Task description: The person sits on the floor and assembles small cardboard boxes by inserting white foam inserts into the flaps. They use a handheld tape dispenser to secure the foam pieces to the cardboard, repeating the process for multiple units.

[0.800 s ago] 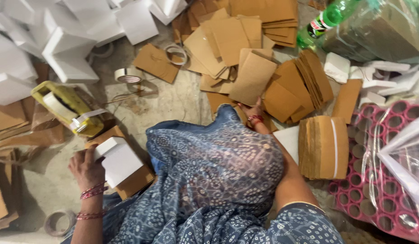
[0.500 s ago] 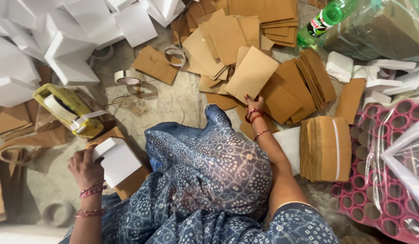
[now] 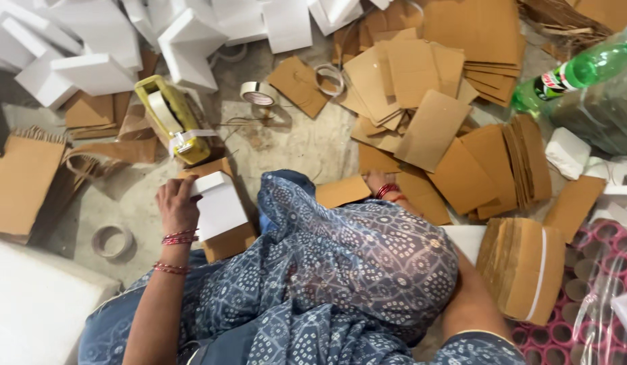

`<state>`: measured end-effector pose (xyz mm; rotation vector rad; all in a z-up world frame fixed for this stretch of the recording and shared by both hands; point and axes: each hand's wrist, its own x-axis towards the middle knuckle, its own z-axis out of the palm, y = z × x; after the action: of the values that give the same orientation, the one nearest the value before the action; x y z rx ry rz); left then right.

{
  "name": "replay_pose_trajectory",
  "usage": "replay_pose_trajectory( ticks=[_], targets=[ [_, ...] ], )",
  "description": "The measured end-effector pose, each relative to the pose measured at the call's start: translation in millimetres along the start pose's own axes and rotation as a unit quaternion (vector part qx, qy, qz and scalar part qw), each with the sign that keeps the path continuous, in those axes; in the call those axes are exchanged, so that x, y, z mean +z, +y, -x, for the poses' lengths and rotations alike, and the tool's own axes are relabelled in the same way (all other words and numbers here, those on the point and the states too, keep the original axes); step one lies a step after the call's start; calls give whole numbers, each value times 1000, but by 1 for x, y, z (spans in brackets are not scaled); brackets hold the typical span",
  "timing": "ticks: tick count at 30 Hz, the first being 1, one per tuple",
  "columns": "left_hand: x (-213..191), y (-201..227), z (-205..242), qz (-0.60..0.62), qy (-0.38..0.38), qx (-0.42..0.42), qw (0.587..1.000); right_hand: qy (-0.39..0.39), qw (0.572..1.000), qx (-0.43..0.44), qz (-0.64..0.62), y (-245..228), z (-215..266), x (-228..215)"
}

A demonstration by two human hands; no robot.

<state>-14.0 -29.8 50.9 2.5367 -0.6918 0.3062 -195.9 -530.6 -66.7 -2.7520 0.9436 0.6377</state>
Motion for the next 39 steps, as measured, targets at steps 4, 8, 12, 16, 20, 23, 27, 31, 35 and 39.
replay_pose_trajectory(
  ticks=[4,8,12,16,20,23,27,31,35,39],
  targets=[
    [-6,10,-2,10,2,-11,1000,15,976,-201,77,-5,-24,-58],
    [-11,13,-6,9,1,-7,1000,-97,913,-359,-166,-35,-37,-42],
    [-15,18,-7,35,-3,-17,999,-148,935,-299,-122,-42,-16,-5],
    [-14,16,-3,21,-3,-8,1000,-157,911,-274,-265,-21,-38,-38],
    [-12,18,-6,23,2,-7,1000,-176,919,-130,-327,-16,-62,-130],
    [-11,17,-7,20,-3,-9,1000,-221,912,-52,-342,-39,-72,-134],
    [-7,13,-9,9,-13,-5,1000,-131,973,-134,-133,-60,-95,-92],
    [-2,4,-8,13,-30,-3,999,-168,976,-140,2,-49,-87,-65],
    [2,4,-8,35,-24,-5,999,-168,979,-111,30,-58,-72,-81],
    [8,-4,-6,68,16,30,997,66,978,-170,-103,-94,-62,-160]
  ],
)
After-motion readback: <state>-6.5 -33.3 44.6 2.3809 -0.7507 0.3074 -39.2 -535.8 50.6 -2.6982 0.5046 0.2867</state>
